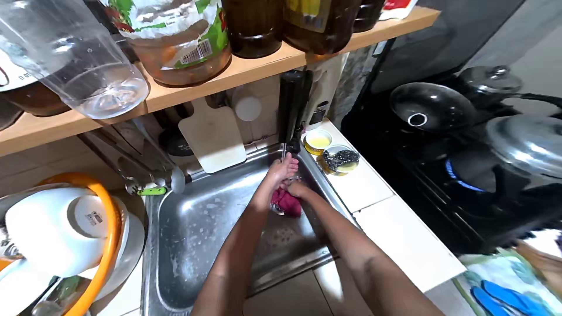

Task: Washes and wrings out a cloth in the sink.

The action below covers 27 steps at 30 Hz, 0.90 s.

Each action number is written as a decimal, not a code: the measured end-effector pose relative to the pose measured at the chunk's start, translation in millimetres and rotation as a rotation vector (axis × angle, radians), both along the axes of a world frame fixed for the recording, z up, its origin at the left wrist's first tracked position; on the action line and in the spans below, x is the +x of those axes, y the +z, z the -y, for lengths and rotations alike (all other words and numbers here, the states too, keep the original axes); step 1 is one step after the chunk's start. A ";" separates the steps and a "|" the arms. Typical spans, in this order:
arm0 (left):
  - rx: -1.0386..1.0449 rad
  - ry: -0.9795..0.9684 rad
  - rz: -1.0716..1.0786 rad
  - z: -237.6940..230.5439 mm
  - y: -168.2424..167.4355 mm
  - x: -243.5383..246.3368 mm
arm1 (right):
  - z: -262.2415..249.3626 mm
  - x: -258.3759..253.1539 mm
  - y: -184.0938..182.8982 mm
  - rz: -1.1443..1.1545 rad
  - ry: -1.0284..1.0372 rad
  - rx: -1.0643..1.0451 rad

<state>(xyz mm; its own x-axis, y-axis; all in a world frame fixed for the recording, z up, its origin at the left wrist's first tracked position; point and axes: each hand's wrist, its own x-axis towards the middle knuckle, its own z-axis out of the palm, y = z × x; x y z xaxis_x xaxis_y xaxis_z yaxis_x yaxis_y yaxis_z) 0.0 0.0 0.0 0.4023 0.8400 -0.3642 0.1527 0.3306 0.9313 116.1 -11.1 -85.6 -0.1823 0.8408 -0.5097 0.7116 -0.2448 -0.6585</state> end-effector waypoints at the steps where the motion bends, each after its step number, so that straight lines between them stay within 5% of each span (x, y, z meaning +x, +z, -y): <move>1: -0.008 0.005 0.005 1.6 2.1 -0.3 | 2.8 2.1 3.3 -0.039 -0.072 -0.001; 7: 0.177 -0.039 -0.083 17.5 31.5 -8.9 | 9.9 -9.3 34.9 -0.313 -0.430 0.159; 11: 0.426 0.076 -0.182 11.3 9.3 -24.4 | 3.8 -16.8 64.4 -0.429 -0.432 0.258; 16: 0.214 0.124 -0.176 18.6 -5.2 -36.4 | 5.7 -32.7 105.5 -0.689 -0.554 0.410; 19: 0.302 0.233 -0.130 16.1 -8.7 -31.2 | -1.6 -32.8 107.9 -0.779 -0.666 0.523; 23: 0.546 0.412 0.013 5.3 0.8 -6.3 | -10.7 -31.0 97.4 -0.531 -0.735 0.493; 27: 0.728 0.368 -0.151 23.5 3.6 10.9 | -5.9 -42.9 75.8 -0.795 -0.883 0.453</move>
<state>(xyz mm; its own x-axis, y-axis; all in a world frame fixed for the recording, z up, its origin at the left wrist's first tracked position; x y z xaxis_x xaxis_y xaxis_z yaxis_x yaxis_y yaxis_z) 10.9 -23.5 3.6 0.0458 0.9549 0.2933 0.2934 -0.2935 0.9098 73.2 -5.2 -9.8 0.4046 0.9014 -0.1544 -0.2058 -0.0748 -0.9757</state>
